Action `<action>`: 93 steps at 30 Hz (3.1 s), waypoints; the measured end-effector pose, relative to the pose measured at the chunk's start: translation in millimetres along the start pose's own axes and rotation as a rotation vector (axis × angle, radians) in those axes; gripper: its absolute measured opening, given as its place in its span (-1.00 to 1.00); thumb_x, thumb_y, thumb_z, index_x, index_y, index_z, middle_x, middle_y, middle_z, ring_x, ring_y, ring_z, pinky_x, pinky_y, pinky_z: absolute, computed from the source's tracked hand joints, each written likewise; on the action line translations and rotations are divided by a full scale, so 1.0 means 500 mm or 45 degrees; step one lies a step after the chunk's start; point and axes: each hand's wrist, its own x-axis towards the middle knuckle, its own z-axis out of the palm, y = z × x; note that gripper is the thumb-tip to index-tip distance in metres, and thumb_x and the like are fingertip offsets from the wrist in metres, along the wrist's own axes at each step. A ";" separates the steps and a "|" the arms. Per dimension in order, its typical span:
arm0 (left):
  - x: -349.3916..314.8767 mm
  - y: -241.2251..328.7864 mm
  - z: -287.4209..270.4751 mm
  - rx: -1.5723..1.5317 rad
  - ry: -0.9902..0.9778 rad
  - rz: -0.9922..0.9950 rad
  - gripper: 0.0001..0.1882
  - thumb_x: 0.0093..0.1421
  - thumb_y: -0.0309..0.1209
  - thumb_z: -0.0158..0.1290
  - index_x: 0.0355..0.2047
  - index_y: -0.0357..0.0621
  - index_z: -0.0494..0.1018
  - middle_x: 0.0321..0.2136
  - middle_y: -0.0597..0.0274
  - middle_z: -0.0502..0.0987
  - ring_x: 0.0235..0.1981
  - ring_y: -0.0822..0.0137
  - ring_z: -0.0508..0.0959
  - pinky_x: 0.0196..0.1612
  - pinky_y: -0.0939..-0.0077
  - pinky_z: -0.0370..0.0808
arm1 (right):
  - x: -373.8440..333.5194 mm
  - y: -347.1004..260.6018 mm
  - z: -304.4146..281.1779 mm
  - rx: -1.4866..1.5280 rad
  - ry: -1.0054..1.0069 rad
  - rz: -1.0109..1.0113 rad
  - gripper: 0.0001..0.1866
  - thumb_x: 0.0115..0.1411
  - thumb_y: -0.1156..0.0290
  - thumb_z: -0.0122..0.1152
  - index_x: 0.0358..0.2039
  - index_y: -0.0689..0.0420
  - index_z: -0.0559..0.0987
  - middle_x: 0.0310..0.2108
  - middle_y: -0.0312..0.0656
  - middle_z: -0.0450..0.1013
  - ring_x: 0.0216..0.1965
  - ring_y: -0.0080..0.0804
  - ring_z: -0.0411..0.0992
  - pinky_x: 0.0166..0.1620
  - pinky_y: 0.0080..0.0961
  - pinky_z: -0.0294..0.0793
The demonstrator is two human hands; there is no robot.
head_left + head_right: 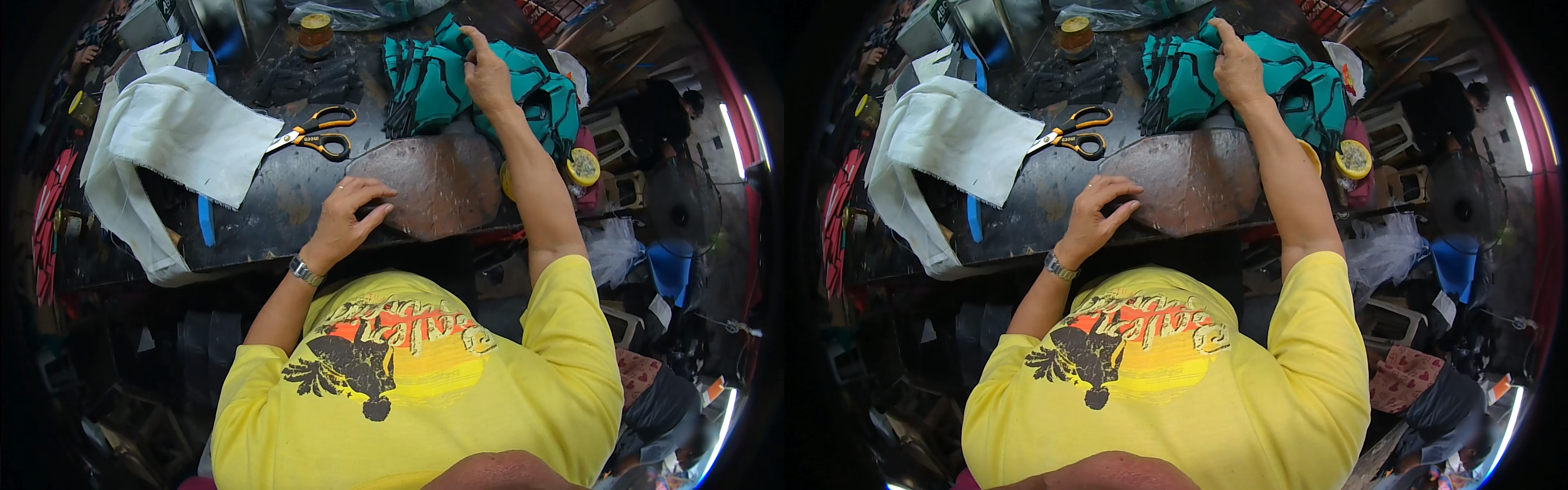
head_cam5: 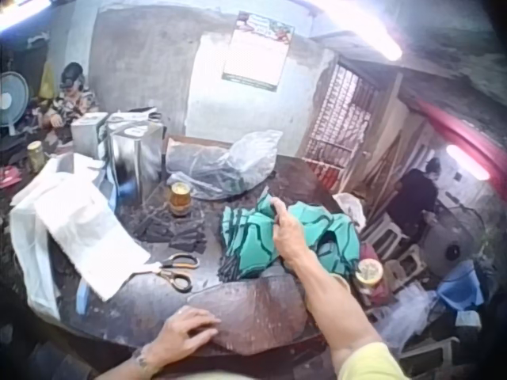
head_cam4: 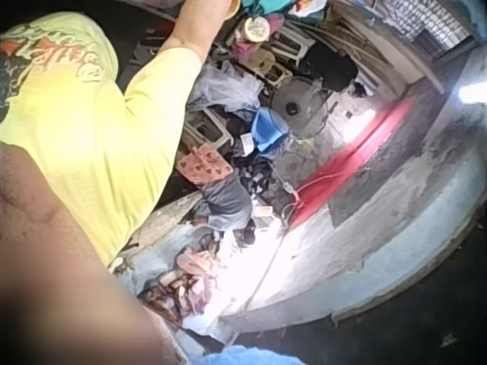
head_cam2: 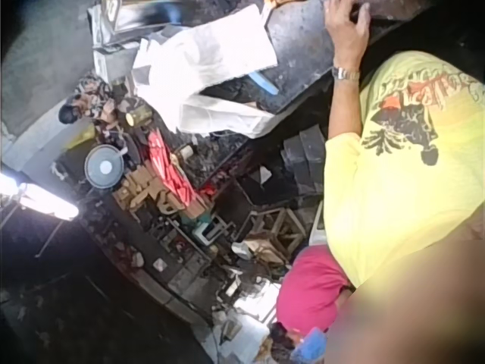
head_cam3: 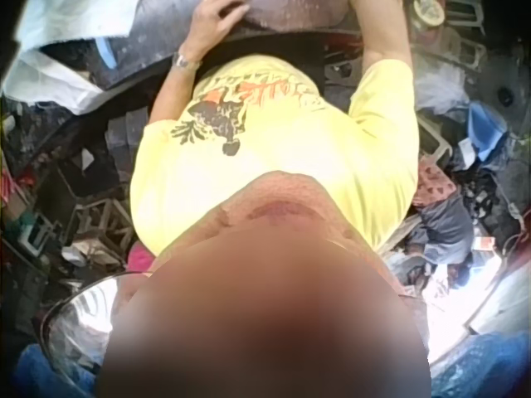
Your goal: The person handles several green and pink face masks on a cluttered workbench, picking them up one at a time, turning them over, and examining the edges and seams. The person places each mask back on the table after inspection.
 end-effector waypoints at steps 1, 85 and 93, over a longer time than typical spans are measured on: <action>0.001 0.008 0.006 -0.120 -0.026 -0.029 -0.75 0.12 -0.50 0.24 -0.15 -0.17 0.61 -0.15 0.17 0.61 -0.09 0.21 0.55 0.00 0.40 0.47 | -0.002 -0.016 -0.010 -0.017 -0.014 0.086 -0.33 0.12 0.67 0.14 0.23 -0.17 0.36 -0.41 -0.13 0.51 -0.35 -0.14 0.54 -0.19 -0.30 0.53; 0.087 0.108 0.106 -2.176 -0.049 -0.676 -0.62 0.45 -0.20 -0.16 0.10 -0.12 0.44 -0.08 0.25 0.61 -0.09 0.34 0.58 0.13 0.20 0.45 | -0.342 -0.205 -0.203 -0.112 0.054 -0.242 -0.34 0.32 -0.33 -0.17 0.22 -0.22 0.53 0.37 -0.13 0.17 0.37 -0.11 0.06 0.33 -0.15 -0.04; 0.087 0.095 0.113 -2.266 -0.092 -0.720 -0.59 0.44 -0.17 -0.16 0.12 -0.14 0.44 0.00 0.21 0.58 -0.01 0.30 0.55 0.15 0.24 0.43 | -0.363 -0.207 -0.204 -0.211 -0.059 -0.286 -0.41 0.27 -0.32 -0.10 0.20 -0.40 0.52 0.40 -0.25 0.12 0.40 -0.11 -0.01 0.36 -0.05 -0.12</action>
